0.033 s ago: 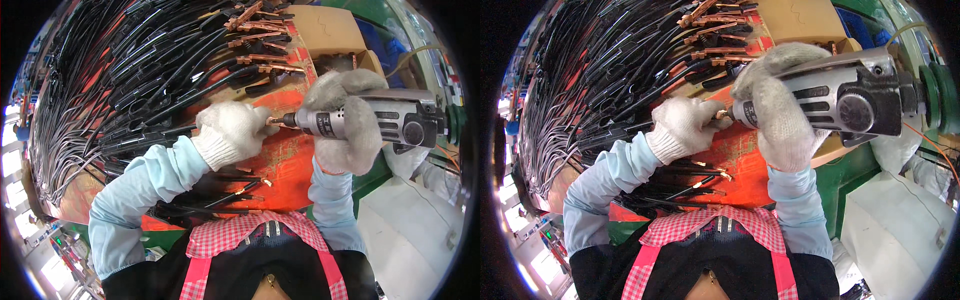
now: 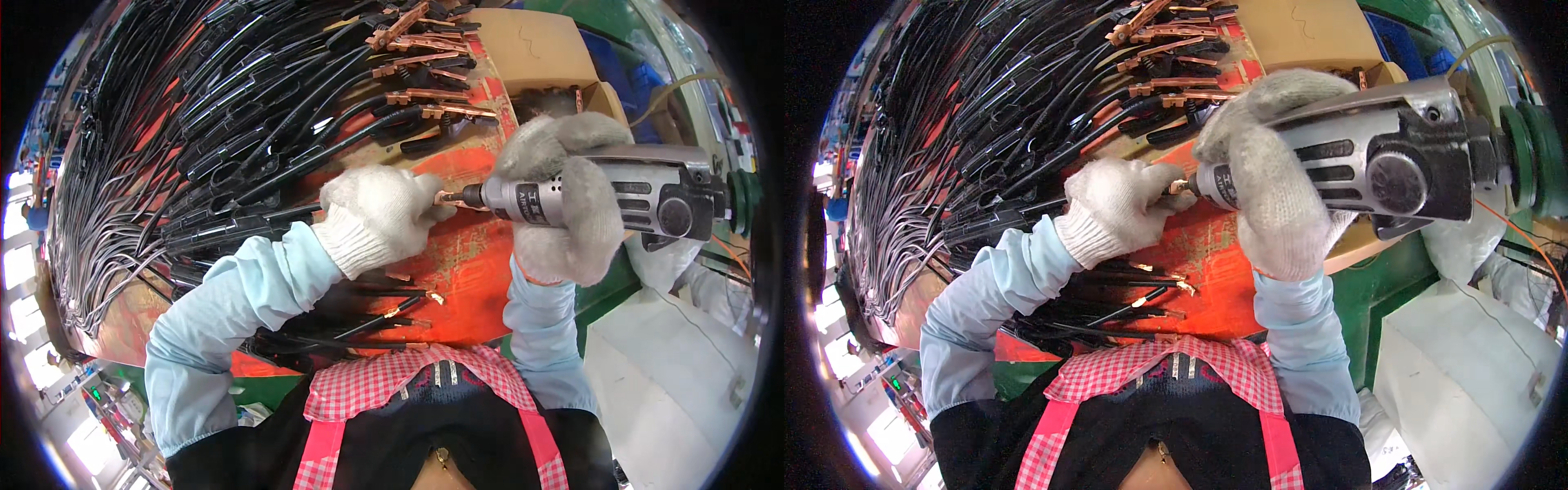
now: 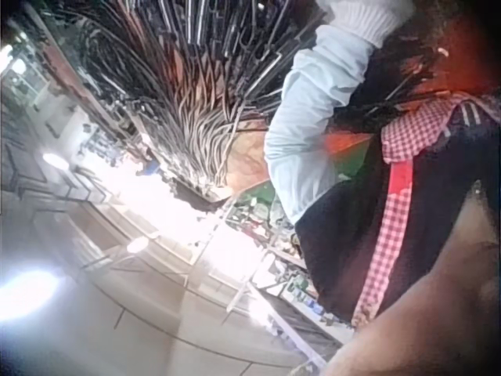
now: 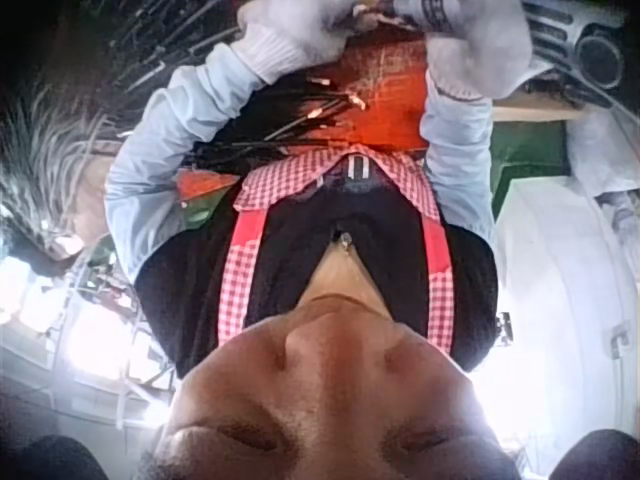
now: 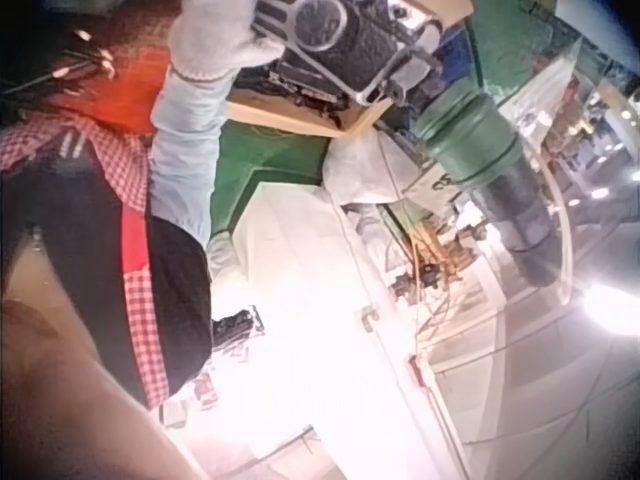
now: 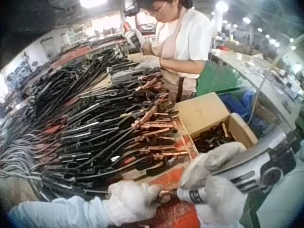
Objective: The recorder uses a pneumatic tool to crimp metal connectors onto the ends of electrical wires.
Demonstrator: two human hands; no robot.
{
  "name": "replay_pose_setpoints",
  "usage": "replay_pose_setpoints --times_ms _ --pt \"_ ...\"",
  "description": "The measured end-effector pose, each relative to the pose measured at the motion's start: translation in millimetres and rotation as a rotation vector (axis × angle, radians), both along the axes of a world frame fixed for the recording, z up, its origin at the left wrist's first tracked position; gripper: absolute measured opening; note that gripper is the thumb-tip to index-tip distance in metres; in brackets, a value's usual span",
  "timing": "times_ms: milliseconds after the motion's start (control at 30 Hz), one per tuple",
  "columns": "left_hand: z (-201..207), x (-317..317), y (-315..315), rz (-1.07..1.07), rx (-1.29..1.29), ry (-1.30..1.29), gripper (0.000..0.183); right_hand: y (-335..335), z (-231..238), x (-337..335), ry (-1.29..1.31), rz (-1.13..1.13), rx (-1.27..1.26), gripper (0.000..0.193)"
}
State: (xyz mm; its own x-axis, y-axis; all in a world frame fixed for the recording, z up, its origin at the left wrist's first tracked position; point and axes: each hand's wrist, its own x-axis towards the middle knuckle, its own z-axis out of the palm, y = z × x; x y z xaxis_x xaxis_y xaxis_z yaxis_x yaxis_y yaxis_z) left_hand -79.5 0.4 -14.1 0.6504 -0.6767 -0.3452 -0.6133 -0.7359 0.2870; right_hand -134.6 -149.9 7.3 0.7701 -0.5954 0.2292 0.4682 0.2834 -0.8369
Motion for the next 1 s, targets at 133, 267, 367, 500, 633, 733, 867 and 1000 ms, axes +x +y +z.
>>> replay_pose_setpoints --times_ms 133,267,367,500,633,733,867,1000 --pt "-1.4 -0.1 -1.3 -0.013 0.007 -0.003 0.028 -2.5 -11.0 -7.4 0.038 -0.06 0.113 0.038" --pt "2.0 -2.5 -2.7 -0.001 0.015 -0.03 0.027 -6.5 -19.1 -8.6 -0.05 0.024 0.191 0.044" --pt "-5.0 -3.6 0.5 0.002 -0.047 -0.061 0.027 -26.7 -27.9 -7.3 -0.067 0.189 -0.09 0.054" --pt "0.6 -9.0 -1.1 0.02 -0.058 -0.081 0.029 -47.3 -26.1 12.4 -0.011 0.108 -0.141 0.024" --pt "-6.7 -1.4 2.5 -0.027 -0.13 -0.123 0.024 -91.9 -22.7 16.2 0.448 0.073 0.265 0.022" --pt "-10.9 21.6 6.9 -0.299 -0.428 -0.793 0.037 -175.5 -77.7 -2.2 0.626 0.137 0.119 0.026" --pt "-19.9 74.7 16.5 -0.278 -0.334 -0.965 0.058 -244.7 -122.3 -39.1 1.232 -0.016 -0.526 0.045" --pt "-26.0 123.9 22.6 -0.316 -0.341 -1.14 0.065 -274.7 -166.3 -83.1 1.469 -0.189 -1.402 0.059"
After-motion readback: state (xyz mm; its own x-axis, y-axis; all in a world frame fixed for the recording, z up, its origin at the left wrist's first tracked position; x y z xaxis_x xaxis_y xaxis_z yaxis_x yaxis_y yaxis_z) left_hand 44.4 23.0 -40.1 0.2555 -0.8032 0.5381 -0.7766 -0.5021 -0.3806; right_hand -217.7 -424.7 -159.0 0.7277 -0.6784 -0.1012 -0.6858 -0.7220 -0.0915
